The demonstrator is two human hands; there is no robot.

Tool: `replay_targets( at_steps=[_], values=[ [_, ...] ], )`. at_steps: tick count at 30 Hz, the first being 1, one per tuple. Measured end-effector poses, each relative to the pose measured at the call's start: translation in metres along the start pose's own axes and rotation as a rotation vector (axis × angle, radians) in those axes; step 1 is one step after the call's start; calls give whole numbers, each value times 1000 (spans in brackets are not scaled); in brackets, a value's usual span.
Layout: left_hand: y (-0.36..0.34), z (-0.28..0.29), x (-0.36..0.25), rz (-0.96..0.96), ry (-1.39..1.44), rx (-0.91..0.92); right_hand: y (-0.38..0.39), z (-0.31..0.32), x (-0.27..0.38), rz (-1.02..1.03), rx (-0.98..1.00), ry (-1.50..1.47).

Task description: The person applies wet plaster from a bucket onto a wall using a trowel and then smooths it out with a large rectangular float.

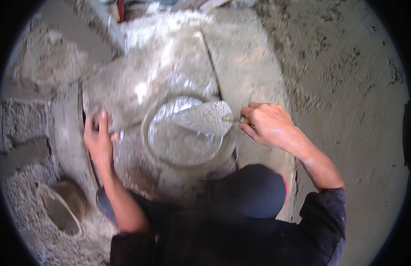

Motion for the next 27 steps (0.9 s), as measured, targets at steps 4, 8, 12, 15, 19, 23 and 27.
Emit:
replay_targets(
  at_steps=[4,8,12,15,19,23,27],
  values=[
    [6,-16,-9,-38,116,86,4,-97,50,58,102,232],
    [25,13,-17,4,112,126,5,-119,85,-91,467,-88],
    [23,46,-13,-31,156,6,27,-90,71,-121,204,-264],
    [21,45,-19,-56,129,-8,32,-89,56,-64,23,-271],
    [9,43,-1,-49,58,-11,4,-61,50,-30,-70,-236],
    [6,51,12,-38,-9,-93,-28,-14,26,31,-108,-609],
    [8,39,-4,-41,-19,-103,-41,35,-87,-302,83,-1121]
  ],
)
Point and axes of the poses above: each hand's wrist, its own y-axis away from the middle knuckle, its own z-axis out of the back of the hand, x = y × z, the point moved 1 cm from there along -y, towards the middle knuckle, and after that the axes turned 3 degrees about z, right-handed, at the moved point
